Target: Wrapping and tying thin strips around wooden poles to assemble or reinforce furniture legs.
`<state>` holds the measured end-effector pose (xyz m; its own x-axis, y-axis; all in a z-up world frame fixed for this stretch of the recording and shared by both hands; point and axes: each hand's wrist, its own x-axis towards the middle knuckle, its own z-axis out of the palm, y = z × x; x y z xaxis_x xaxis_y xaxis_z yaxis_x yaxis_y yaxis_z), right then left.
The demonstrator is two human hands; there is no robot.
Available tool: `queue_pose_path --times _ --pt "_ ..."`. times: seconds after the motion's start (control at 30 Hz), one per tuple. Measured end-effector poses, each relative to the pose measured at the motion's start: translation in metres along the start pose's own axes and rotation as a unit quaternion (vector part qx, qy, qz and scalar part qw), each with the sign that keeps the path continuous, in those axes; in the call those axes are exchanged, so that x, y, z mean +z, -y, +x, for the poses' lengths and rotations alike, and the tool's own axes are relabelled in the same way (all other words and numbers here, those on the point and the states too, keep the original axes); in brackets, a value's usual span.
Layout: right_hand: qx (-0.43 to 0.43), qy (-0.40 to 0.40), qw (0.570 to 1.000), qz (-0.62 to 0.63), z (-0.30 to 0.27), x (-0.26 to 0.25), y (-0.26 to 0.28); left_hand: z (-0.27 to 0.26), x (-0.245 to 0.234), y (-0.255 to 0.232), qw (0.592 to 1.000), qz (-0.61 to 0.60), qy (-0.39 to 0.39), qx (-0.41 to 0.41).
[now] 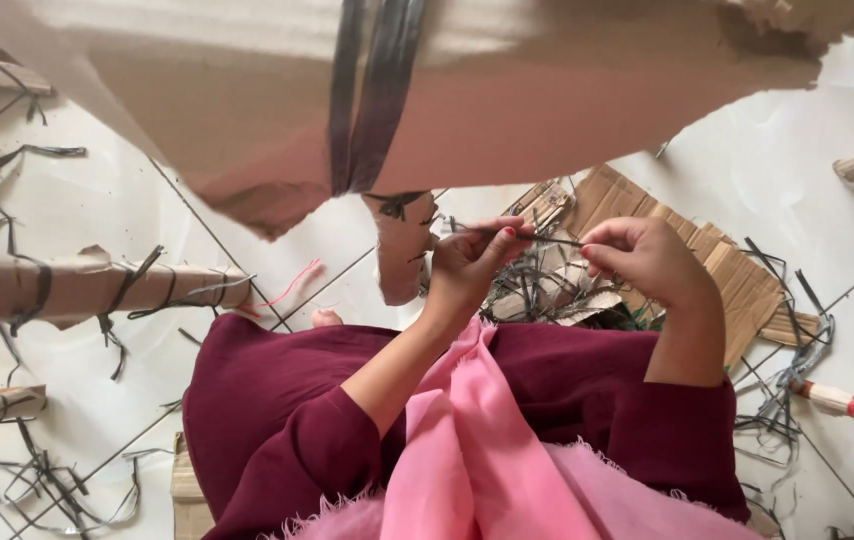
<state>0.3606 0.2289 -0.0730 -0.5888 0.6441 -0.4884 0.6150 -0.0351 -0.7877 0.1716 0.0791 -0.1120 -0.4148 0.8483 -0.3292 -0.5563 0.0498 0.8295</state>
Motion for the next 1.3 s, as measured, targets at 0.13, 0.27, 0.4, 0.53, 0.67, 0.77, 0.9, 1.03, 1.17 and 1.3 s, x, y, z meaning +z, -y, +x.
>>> queue_pose_path --times 0.13,0.27,0.4,0.53,0.67,0.77,0.9,1.03,1.17,1.3 --pt "-0.016 -0.051 0.999 0.009 -0.022 -0.007 -0.012 -0.016 -0.013 -0.019 0.941 0.327 0.088 0.022" --pt "-0.027 -0.072 0.991 0.114 -0.041 0.004 -0.014 -0.064 -0.033 -0.086 0.795 0.557 0.239 0.021" --pt "-0.065 -0.050 0.983 0.167 -0.039 0.026 -0.023 -0.092 -0.089 -0.140 0.775 0.573 0.245 -0.101" --pt "-0.022 0.007 0.956 0.293 -0.038 0.058 -0.001 -0.094 -0.162 -0.129 0.781 0.610 0.103 -0.082" --pt "-0.025 0.052 0.924 0.377 -0.025 0.096 0.007 -0.093 -0.188 -0.129 0.772 0.628 0.064 -0.075" --pt "-0.023 0.014 0.929 0.370 -0.023 0.124 0.009 -0.080 -0.187 -0.119 0.779 0.609 0.099 -0.109" --pt "0.014 -0.017 0.923 0.384 -0.026 0.143 0.021 -0.060 -0.197 -0.108 0.769 0.621 0.096 -0.119" --pt "0.006 -0.139 0.940 0.311 -0.025 0.157 0.021 -0.056 -0.199 -0.113 0.779 0.615 0.078 -0.094" --pt "-0.016 -0.236 0.941 0.240 -0.037 0.178 0.064 -0.073 -0.187 -0.140 0.806 0.581 0.083 -0.081" --pt "-0.044 -0.275 0.948 0.153 -0.025 0.184 0.088 -0.063 -0.179 -0.133 0.851 0.521 0.057 -0.037"
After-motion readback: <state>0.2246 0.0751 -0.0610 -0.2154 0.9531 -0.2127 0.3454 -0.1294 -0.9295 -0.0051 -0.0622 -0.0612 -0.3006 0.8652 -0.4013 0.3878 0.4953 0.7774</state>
